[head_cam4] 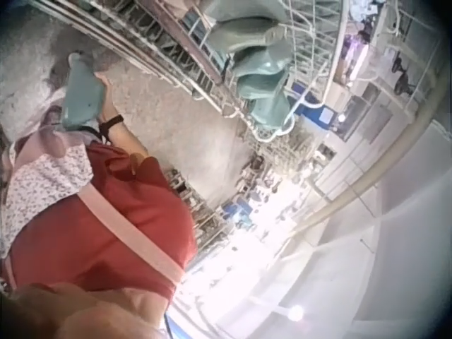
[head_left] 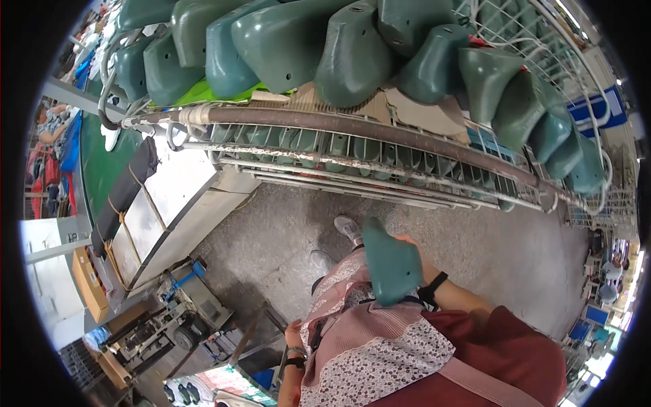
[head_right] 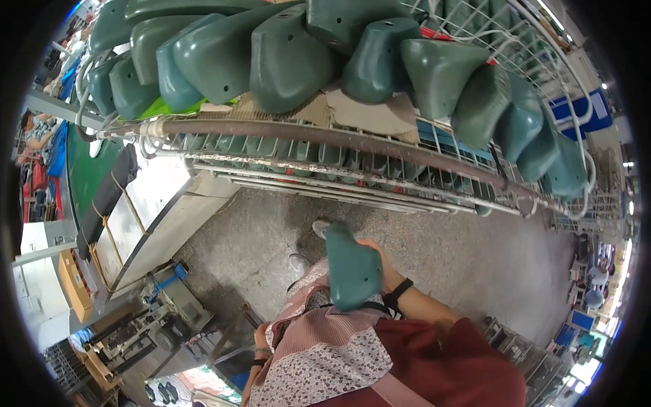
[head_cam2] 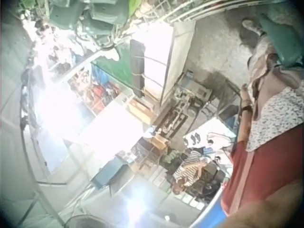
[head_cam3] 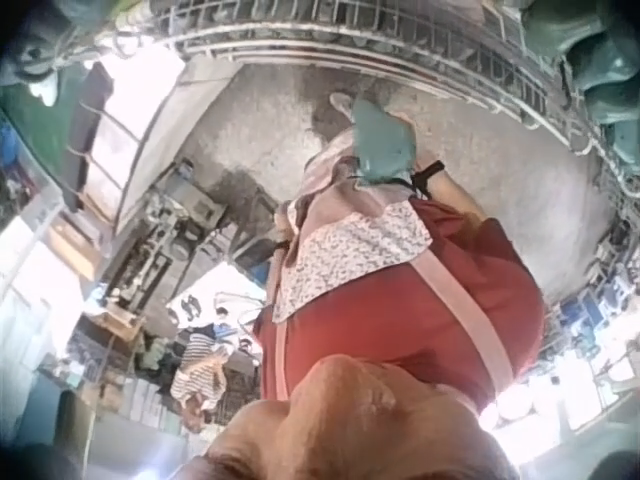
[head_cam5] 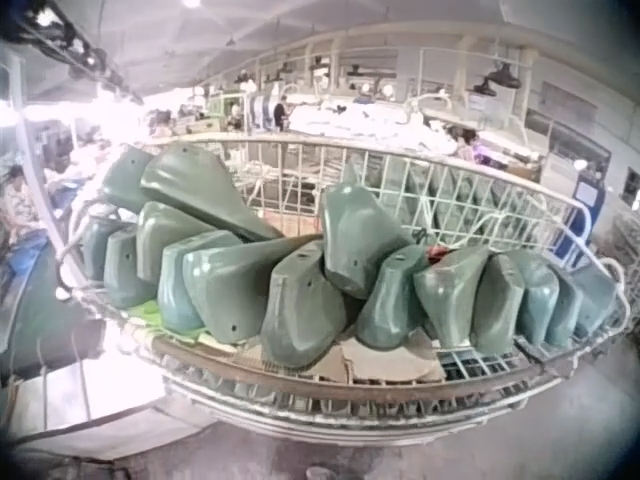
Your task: Assembling and organizing footwear and shoe lasts in a manufacturing facility.
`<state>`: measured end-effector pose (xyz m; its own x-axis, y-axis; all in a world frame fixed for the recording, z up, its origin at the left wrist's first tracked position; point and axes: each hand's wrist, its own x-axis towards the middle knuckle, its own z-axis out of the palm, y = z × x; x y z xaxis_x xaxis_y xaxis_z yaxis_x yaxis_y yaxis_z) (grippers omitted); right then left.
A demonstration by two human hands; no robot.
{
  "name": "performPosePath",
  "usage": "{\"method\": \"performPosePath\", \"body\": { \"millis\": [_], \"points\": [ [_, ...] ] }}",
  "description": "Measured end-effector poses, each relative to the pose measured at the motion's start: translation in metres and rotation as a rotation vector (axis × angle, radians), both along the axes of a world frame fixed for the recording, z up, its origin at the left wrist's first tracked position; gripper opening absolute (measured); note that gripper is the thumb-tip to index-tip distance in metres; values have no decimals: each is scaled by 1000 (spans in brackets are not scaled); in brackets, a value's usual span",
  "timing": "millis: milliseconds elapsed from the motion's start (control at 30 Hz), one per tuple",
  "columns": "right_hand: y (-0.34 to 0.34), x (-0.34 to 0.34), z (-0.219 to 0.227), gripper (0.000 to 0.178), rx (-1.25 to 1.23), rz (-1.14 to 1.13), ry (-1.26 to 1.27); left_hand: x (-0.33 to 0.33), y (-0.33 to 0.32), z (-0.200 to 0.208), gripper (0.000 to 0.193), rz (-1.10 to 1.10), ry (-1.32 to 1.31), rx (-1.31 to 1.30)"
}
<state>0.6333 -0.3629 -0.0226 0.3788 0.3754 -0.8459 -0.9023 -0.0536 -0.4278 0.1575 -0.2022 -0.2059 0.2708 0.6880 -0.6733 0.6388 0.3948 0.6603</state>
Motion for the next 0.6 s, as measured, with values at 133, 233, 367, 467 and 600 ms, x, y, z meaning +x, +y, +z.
{"method": "performPosePath", "body": {
  "millis": [133, 233, 367, 467, 600],
  "points": [
    [-3, 27, -121, 37, 50, -140, -279, 68, 8, 99, 36, -43, 241, -102],
    [-35, 79, -262, 48, 378, -309, 152, 72, 1, 114, 42, 29, 289, -47],
    [-110, 145, -381, 80, 23, -328, -141, 68, -30, 117, 44, -56, 410, -37],
    [-61, 179, -376, 67, -354, 198, -369, 37, -104, 107, 53, 87, 514, -44],
    [-52, 217, -381, 34, -785, 745, -1085, 45, -121, 105, 55, 93, 627, -134]
  ]
}}
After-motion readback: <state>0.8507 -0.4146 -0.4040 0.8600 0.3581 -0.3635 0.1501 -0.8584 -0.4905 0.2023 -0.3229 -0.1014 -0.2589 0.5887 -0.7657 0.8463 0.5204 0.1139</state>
